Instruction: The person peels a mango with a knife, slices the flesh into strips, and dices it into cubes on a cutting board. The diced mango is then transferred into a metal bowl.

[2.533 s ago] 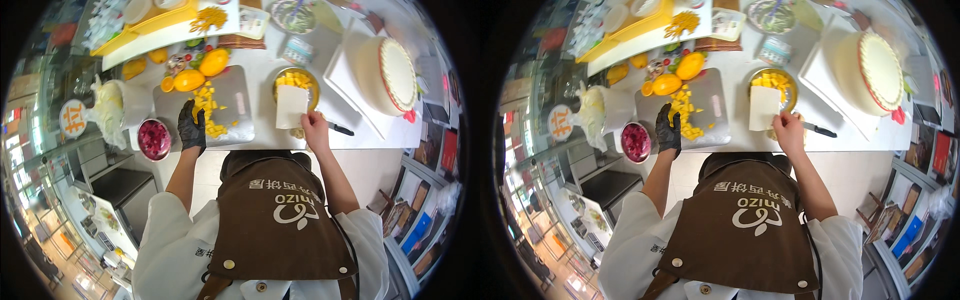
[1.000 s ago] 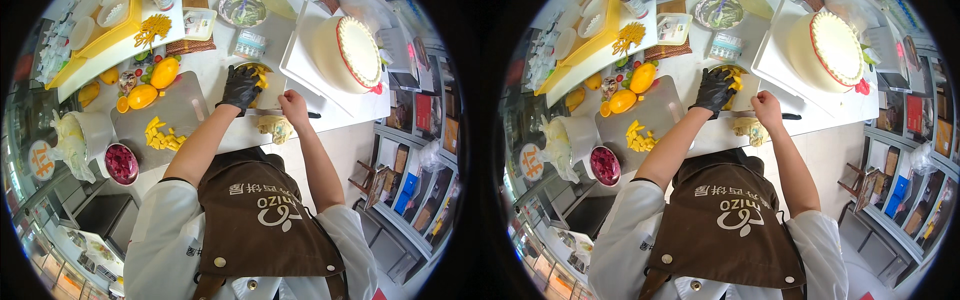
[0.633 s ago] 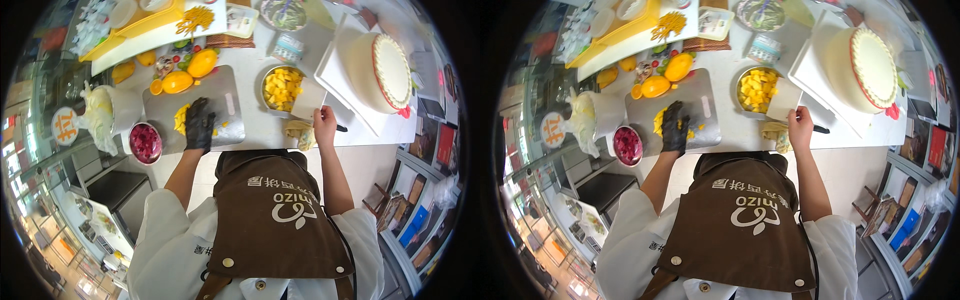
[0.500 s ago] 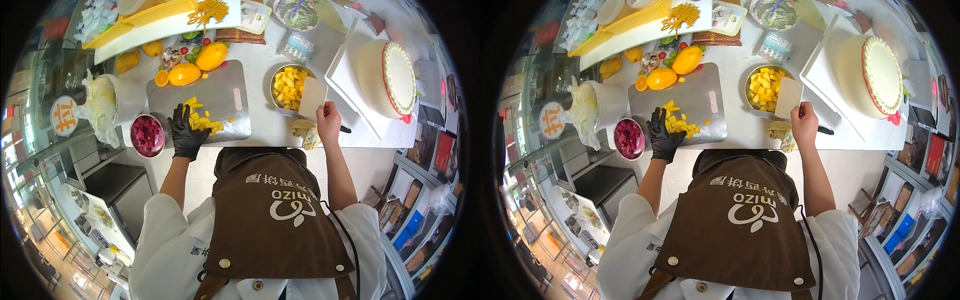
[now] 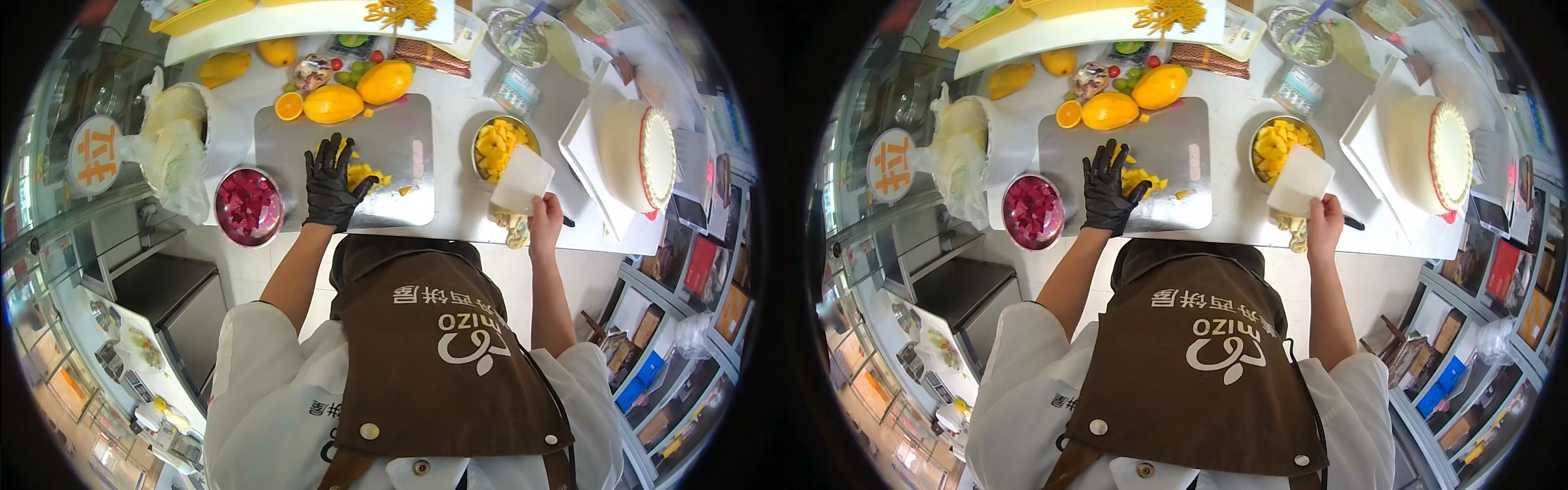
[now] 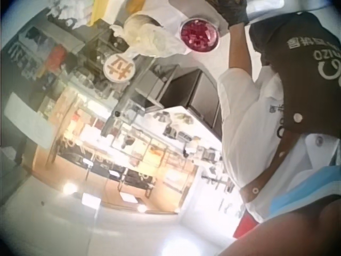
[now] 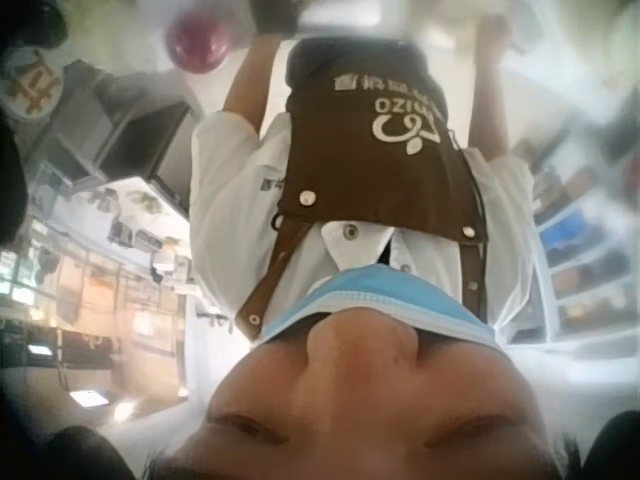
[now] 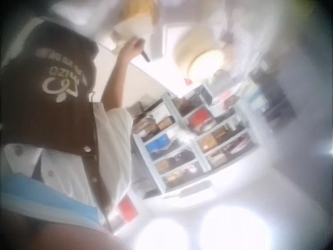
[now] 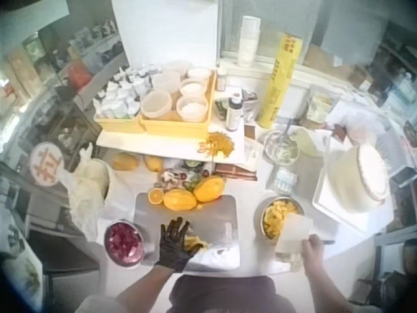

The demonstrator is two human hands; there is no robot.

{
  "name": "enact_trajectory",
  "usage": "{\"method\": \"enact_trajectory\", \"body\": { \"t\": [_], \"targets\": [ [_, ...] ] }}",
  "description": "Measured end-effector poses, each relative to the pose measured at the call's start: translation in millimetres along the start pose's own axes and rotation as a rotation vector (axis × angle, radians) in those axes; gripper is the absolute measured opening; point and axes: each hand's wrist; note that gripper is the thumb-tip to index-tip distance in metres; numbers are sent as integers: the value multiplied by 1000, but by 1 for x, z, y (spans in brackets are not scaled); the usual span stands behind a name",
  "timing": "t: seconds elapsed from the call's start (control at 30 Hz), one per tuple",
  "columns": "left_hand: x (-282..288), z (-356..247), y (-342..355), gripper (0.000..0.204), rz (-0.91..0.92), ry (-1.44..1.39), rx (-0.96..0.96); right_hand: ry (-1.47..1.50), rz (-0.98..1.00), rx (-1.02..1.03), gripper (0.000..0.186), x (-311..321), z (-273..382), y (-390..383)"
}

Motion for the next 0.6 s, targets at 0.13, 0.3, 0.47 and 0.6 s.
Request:
{"method": "enact_trajectory", "body": {
  "t": [0.13,0.3,0.47,0.6],
  "targets": [
    [7,28,7,101,27,-94,-50,-430,409,94,15,-63,-10,-50],
    [2,10,10,98,108,-69,-172,-472,468,-80,24,-140,-29,-74],
    [-7,-8,9,79,62,-116,-194,-319,617,-177,21,-213,-25,-66],
    [-11,-6,11,69,51,-199,-185,52,701,-349,16,-236,-36,-63]
  ]
}}
Point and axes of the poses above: each hand's wrist, its own y-axis towards the middle knuckle, its own x-axis out of the back of the hand, z = x × y, and after that the axes turned 9 degrees about x, right-handed
